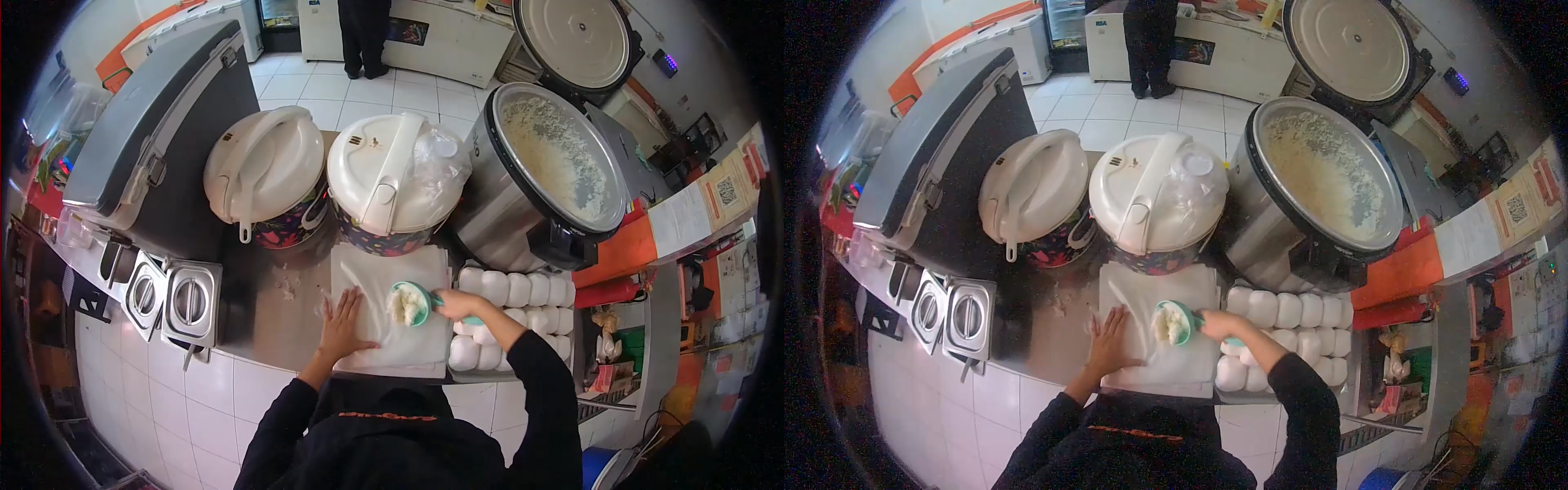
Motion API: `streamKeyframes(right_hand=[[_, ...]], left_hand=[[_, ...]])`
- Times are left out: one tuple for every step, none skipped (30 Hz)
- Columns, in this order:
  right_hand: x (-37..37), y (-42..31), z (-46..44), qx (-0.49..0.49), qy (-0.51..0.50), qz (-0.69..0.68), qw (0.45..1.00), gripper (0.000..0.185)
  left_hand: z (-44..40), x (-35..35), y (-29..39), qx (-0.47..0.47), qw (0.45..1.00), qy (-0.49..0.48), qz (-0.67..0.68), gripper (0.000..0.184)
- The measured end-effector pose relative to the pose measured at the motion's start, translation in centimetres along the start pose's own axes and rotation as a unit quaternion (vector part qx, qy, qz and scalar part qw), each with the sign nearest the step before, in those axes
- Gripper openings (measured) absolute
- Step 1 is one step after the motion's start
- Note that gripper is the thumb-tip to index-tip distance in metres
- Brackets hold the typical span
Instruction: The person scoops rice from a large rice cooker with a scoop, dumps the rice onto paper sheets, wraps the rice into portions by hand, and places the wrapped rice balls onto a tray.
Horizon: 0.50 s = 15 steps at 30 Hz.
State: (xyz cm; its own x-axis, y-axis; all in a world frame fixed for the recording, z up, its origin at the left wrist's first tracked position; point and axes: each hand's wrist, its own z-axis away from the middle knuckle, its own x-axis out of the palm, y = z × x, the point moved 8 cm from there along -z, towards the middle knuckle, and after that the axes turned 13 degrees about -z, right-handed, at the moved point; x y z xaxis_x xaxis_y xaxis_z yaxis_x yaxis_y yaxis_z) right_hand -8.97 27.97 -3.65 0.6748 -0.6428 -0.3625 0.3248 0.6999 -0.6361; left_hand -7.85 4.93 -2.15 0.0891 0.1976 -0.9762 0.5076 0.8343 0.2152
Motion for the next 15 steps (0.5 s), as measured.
streamKeyframes(right_hand=[[0.2,-1.3,-0.2,0.000,0.000,-0.001,1.000,0.033],[-0.7,-3.0,-0.3,-0.015,0.065,0.137,0.988,0.037],[-1.1,-5.2,0.2,-0.027,0.128,0.273,0.953,0.043],[-0.8,-8.1,1.7,-0.024,0.203,0.287,0.936,0.046],[-0.2,-10.4,3.3,-0.019,0.275,0.298,0.914,0.049],[1.3,-10.8,3.9,-0.037,0.312,0.306,0.899,0.052],[3.2,-10.9,4.8,-0.055,0.349,0.316,0.881,0.056],[5.1,-10.3,5.3,-0.054,0.349,0.320,0.879,0.056],[7.1,-9.1,5.7,-0.039,0.341,0.319,0.883,0.060],[8.5,-8.1,5.7,-0.023,0.333,0.316,0.888,0.064],[9.5,-7.6,4.8,-0.020,0.330,0.316,0.889,0.064],[9.8,-7.5,3.9,-0.014,0.360,0.275,0.891,0.066],[9.7,-6.9,3.7,-0.009,0.389,0.235,0.891,0.069],[10.5,-5.9,4.0,-0.001,0.384,0.232,0.894,0.069],[10.5,-5.8,4.2,0.006,0.369,0.219,0.903,0.070]], left_hand=[[0.0,0.0,-0.1,-0.007,1.000,0.004,-0.005,0.118],[0.0,0.0,-0.3,-0.013,1.000,0.008,-0.009,0.120],[0.0,0.2,-0.3,-0.010,1.000,0.007,-0.008,0.120],[0.1,0.3,-0.4,-0.016,1.000,0.010,-0.013,0.121],[0.3,0.5,-0.4,-0.021,1.000,0.011,-0.016,0.123],[0.6,0.5,-0.3,-0.018,1.000,0.009,-0.014,0.123],[0.7,0.4,-0.3,-0.023,0.999,-0.001,-0.024,0.123],[0.5,0.3,-0.4,-0.032,0.999,-0.009,-0.033,0.124],[0.4,0.4,-0.4,-0.034,0.999,-0.007,-0.028,0.124],[0.5,0.4,-0.3,-0.037,0.999,0.003,-0.039,0.125],[0.8,0.4,-0.3,-0.037,0.998,0.012,-0.052,0.127],[0.5,0.2,-0.3,-0.035,0.998,0.010,-0.049,0.127],[0.0,0.0,-0.5,-0.048,0.998,-0.003,-0.052,0.128],[0.4,0.2,-0.5,-0.058,0.996,-0.023,-0.056,0.129],[0.6,0.7,-0.4,-0.055,0.997,-0.026,-0.056,0.129]])
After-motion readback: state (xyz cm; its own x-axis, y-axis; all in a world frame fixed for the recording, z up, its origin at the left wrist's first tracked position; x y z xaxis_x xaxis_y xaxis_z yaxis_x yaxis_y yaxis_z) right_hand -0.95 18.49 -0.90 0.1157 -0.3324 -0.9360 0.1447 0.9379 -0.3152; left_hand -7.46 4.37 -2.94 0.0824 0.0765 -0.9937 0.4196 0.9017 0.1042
